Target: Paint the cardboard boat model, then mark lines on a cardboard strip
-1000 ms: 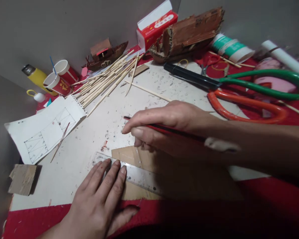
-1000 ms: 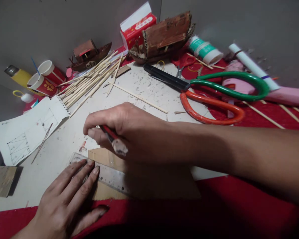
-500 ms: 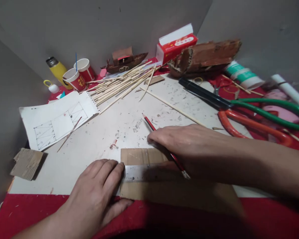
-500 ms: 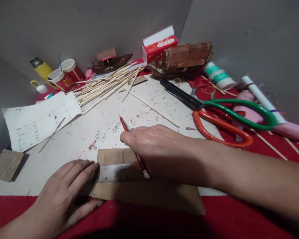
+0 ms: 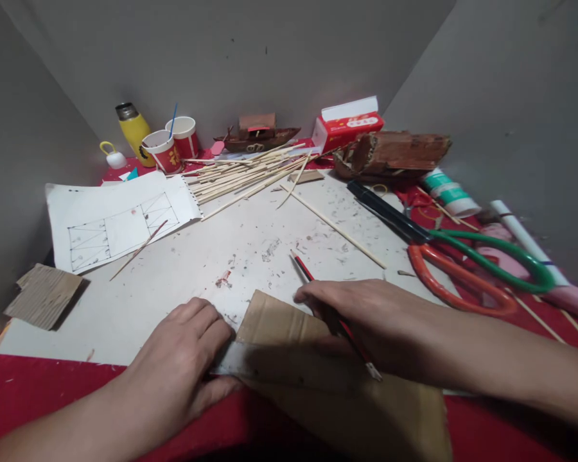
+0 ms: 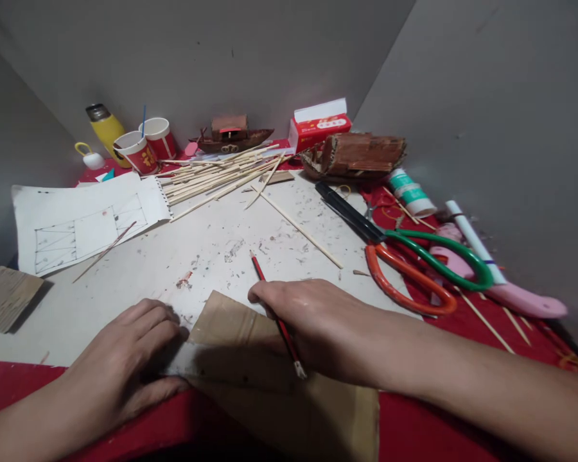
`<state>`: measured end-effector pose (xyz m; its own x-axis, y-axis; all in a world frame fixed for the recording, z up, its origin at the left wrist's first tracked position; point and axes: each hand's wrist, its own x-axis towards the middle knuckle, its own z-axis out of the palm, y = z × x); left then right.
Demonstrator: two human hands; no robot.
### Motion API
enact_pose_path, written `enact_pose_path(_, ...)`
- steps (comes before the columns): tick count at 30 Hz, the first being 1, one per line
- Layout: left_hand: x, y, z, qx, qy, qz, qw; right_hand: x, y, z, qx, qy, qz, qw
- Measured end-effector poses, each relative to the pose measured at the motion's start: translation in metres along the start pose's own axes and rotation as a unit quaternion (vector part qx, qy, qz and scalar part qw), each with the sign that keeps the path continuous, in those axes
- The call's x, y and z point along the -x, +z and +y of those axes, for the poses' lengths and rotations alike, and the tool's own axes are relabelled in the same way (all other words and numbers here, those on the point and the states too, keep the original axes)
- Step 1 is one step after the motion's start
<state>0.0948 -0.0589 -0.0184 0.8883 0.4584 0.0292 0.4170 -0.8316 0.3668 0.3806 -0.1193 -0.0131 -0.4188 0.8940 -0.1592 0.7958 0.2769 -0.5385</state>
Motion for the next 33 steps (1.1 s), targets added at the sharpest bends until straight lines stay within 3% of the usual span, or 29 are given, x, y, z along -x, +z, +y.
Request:
enact_pose_path(5, 0.003, -0.004, 0.002, 0.05, -0.019, -0.009, 0.999, 0.015, 0.007, -0.004, -0.097, 0.057, 0.013, 0.994)
enact_pose_path(8, 0.005, -0.008, 0.003, 0.106, -0.035, -0.023, 0.994, 0.02, 0.002, -0.005, -0.196, 0.11, 0.02, 0.974)
enact_pose_path(12, 0.004, -0.014, 0.004, 0.183, -0.051, -0.047, 0.981, 0.023, -0.006, -0.004, -0.256, 0.178, 0.106, 0.944)
enact_pose_path(15, 0.001, -0.017, 0.001, 0.189, -0.045, -0.01, 0.981, 0.023, -0.005, -0.004, -0.29, 0.208, 0.166, 0.919)
enact_pose_path(19, -0.001, -0.019, -0.006, 0.21, -0.066, 0.019, 0.975, 0.023, 0.008, -0.004, -0.349, 0.23, 0.177, 0.891)
enact_pose_path(22, -0.003, -0.019, -0.011, 0.236, -0.11, 0.019, 0.965, 0.025, 0.019, -0.001, -0.307, 0.209, 0.204, 0.906)
enact_pose_path(27, -0.007, -0.022, -0.016, 0.291, -0.166, 0.02, 0.942, 0.034, 0.026, 0.005, -0.084, 0.144, 0.254, 0.953)
enact_pose_path(33, -0.011, -0.025, -0.025, 0.319, -0.233, 0.1, 0.913, 0.041, 0.028, 0.013, 0.05, -0.003, 0.327, 0.944)
